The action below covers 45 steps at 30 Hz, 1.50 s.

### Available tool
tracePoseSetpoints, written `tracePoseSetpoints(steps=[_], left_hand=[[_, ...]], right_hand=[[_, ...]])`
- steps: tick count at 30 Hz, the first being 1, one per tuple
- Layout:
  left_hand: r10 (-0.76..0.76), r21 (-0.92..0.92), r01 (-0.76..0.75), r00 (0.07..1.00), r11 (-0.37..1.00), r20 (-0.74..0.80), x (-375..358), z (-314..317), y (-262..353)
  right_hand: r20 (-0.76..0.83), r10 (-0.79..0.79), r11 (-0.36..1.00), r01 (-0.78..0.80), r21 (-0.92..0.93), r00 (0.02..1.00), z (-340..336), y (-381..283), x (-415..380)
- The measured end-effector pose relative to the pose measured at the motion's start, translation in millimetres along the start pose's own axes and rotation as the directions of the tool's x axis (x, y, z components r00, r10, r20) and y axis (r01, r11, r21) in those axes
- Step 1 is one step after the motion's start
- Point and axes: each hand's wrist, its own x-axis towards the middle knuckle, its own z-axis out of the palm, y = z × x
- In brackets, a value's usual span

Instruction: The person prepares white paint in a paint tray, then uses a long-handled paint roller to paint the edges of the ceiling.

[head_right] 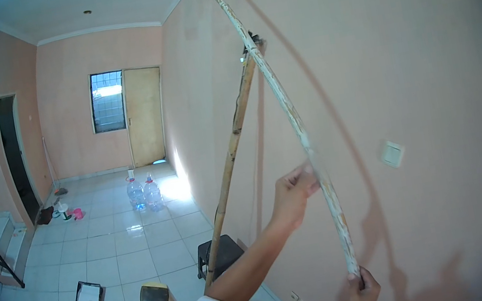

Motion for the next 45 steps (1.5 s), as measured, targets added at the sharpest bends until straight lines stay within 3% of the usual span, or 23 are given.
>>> tracePoseSetpoints(steps=[2,9,18,26,33,36,39,41,43,45], left_hand=[[0.008,0.007,-0.007,1.000,1.000,-0.031,35.6,-37.1,10.9],[0.064,0.099,-0.051,0.990,0.994,-0.125,145.8,-141.6,56.7],[0.149,0.170,-0.115,0.967,0.979,-0.204,275.8,-242.2,111.3],[0.229,0.271,-0.148,0.927,0.951,-0.297,338.2,-283.5,148.2],[0.258,0.313,-0.161,0.920,0.936,-0.296,345.6,-277.6,149.5],[0.230,0.304,-0.149,0.941,0.941,-0.250,321.7,-257.8,142.0],[0.211,0.213,-0.172,0.961,0.962,-0.177,294.3,-230.6,121.2],[0.185,0.132,-0.168,0.974,0.977,-0.129,268.9,-205.1,102.6],[0.148,0.074,-0.142,0.985,0.987,-0.085,232.0,-165.7,92.0],[0.152,0.098,-0.145,0.986,0.985,-0.062,191.2,-123.5,77.8]], right_hand=[[-0.010,0.080,0.990,-0.078,0.120,0.997,49.5,-17.6,22.6],[0.078,0.003,0.982,-0.017,0.186,0.997,188.1,-31.1,95.4],[0.108,-0.030,0.997,0.037,-0.061,0.994,320.6,-84.5,176.3],[0.188,0.063,0.991,-0.040,-0.125,0.980,382.1,-129.3,218.5],[0.205,0.087,0.987,-0.056,-0.149,0.975,376.4,-134.8,226.1],[0.163,0.006,0.997,0.008,-0.083,0.987,359.3,-110.4,220.8],[0.170,-0.087,0.996,0.089,-0.004,0.982,313.2,-88.4,207.4],[0.156,-0.053,0.993,0.036,0.109,0.986,277.2,-71.6,193.4],[0.148,-0.094,0.988,0.075,0.134,0.984,226.4,-64.5,176.9],[0.152,-0.018,0.990,-0.003,0.140,0.988,171.3,-55.9,154.6]])
